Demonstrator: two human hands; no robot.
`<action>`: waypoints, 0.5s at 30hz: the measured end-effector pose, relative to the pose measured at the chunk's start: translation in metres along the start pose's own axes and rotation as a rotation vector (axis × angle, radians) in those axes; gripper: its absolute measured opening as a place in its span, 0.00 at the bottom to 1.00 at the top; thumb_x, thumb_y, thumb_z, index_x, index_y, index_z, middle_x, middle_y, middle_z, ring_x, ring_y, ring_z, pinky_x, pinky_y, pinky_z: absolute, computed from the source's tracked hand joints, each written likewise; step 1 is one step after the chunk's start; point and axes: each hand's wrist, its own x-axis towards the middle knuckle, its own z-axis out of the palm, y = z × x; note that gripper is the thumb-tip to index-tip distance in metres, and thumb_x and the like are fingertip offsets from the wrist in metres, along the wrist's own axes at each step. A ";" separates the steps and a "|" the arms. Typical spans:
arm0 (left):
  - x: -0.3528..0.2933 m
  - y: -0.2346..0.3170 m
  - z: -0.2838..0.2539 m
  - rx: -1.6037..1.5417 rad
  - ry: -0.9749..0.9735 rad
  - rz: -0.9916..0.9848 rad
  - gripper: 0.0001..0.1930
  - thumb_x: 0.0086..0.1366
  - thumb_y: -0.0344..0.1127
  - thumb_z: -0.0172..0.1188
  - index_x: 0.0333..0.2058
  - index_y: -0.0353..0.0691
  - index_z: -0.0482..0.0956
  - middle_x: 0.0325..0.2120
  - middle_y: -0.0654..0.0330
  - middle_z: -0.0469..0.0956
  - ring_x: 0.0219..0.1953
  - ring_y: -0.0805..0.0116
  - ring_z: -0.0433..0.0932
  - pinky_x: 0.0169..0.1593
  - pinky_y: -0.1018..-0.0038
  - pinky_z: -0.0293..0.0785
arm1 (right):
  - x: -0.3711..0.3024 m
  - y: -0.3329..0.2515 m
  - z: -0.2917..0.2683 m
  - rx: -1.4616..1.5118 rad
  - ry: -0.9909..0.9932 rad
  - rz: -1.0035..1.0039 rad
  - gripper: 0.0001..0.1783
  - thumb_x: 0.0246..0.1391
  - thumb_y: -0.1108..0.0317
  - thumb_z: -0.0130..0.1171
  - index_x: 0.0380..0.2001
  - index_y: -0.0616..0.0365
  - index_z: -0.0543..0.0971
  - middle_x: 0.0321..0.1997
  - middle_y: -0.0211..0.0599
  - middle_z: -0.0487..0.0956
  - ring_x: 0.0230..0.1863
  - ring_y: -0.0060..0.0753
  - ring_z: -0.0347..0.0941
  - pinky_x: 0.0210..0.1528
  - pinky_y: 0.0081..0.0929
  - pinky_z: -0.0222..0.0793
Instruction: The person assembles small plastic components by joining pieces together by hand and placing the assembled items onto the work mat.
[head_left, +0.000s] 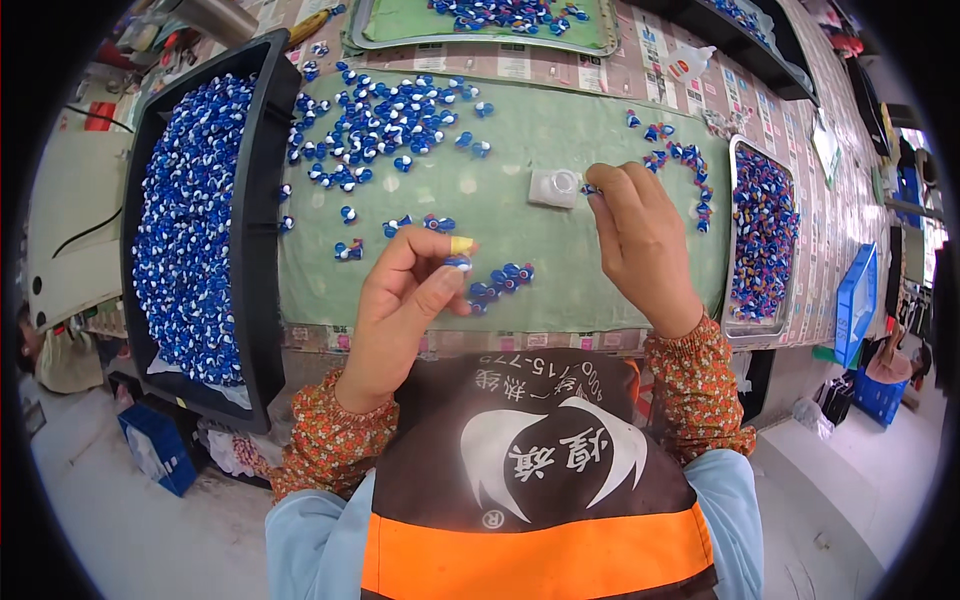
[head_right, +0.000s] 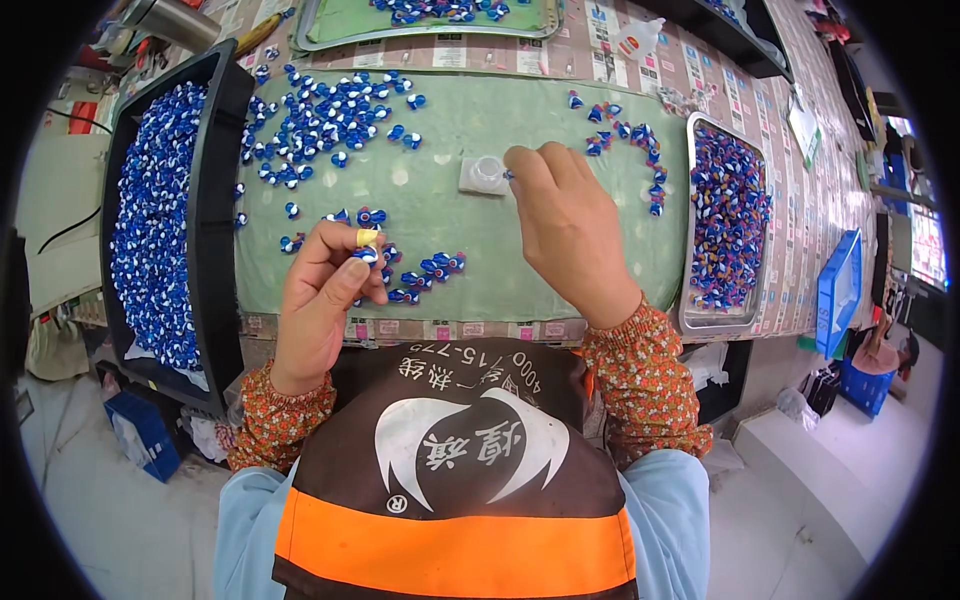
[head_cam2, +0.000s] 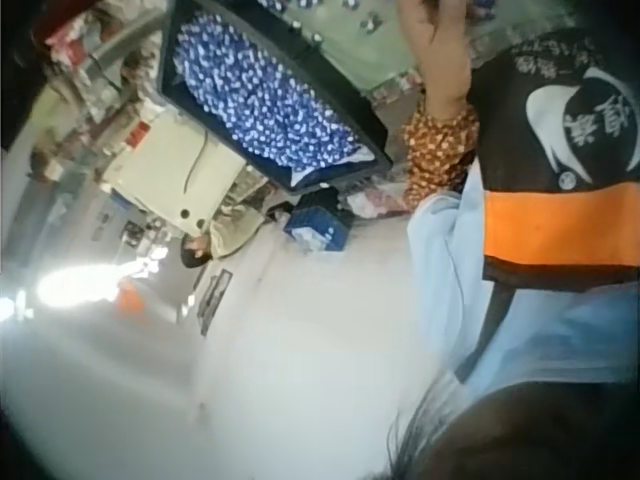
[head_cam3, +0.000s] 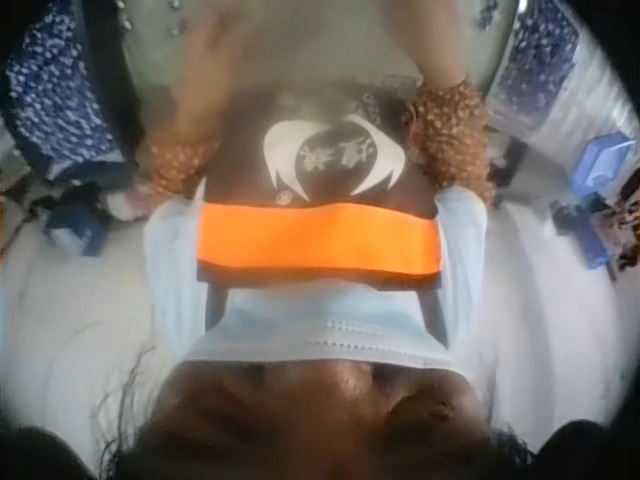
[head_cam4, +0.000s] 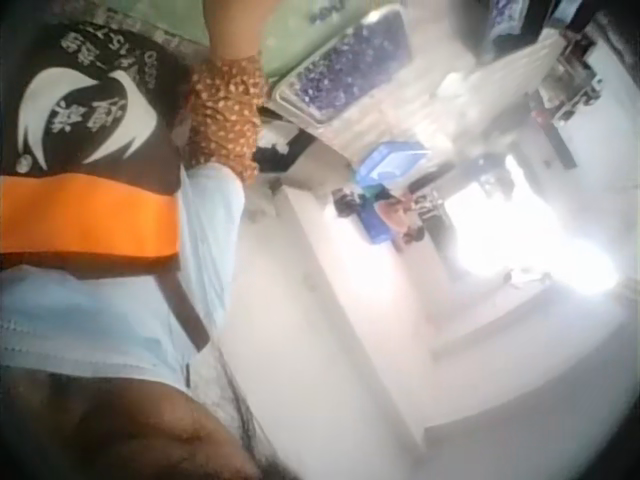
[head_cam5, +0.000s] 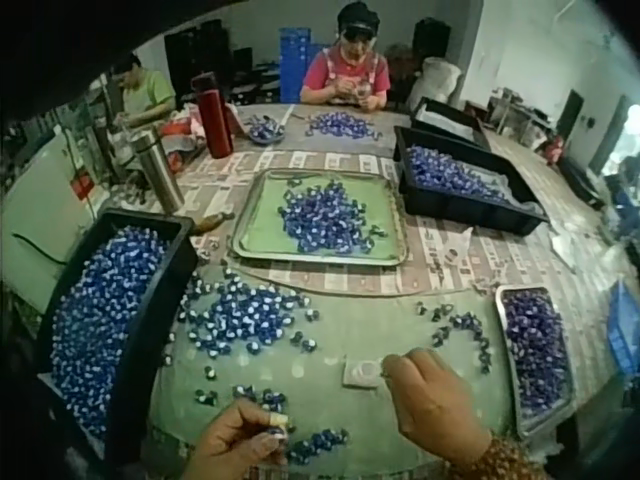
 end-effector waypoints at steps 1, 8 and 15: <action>-0.001 -0.001 -0.001 -0.003 0.008 0.003 0.11 0.76 0.35 0.57 0.51 0.38 0.74 0.42 0.62 0.77 0.41 0.77 0.76 0.44 0.76 0.78 | 0.002 -0.001 0.001 0.002 -0.005 -0.007 0.15 0.57 0.78 0.59 0.47 0.58 0.76 0.36 0.42 0.74 0.39 0.49 0.73 0.37 0.44 0.71; -0.003 -0.012 -0.005 -0.057 0.006 -0.020 0.09 0.74 0.34 0.59 0.49 0.39 0.73 0.42 0.61 0.78 0.42 0.77 0.76 0.44 0.76 0.78 | 0.010 -0.007 0.006 -0.191 -0.122 -0.097 0.19 0.48 0.80 0.57 0.46 0.57 0.74 0.37 0.40 0.72 0.39 0.46 0.72 0.36 0.42 0.72; -0.003 -0.012 -0.003 -0.130 -0.011 -0.027 0.08 0.74 0.30 0.59 0.49 0.39 0.73 0.40 0.65 0.76 0.39 0.78 0.76 0.44 0.77 0.77 | 0.016 -0.010 0.003 -0.240 -0.142 -0.142 0.17 0.49 0.80 0.58 0.44 0.57 0.74 0.36 0.41 0.71 0.39 0.45 0.72 0.35 0.43 0.72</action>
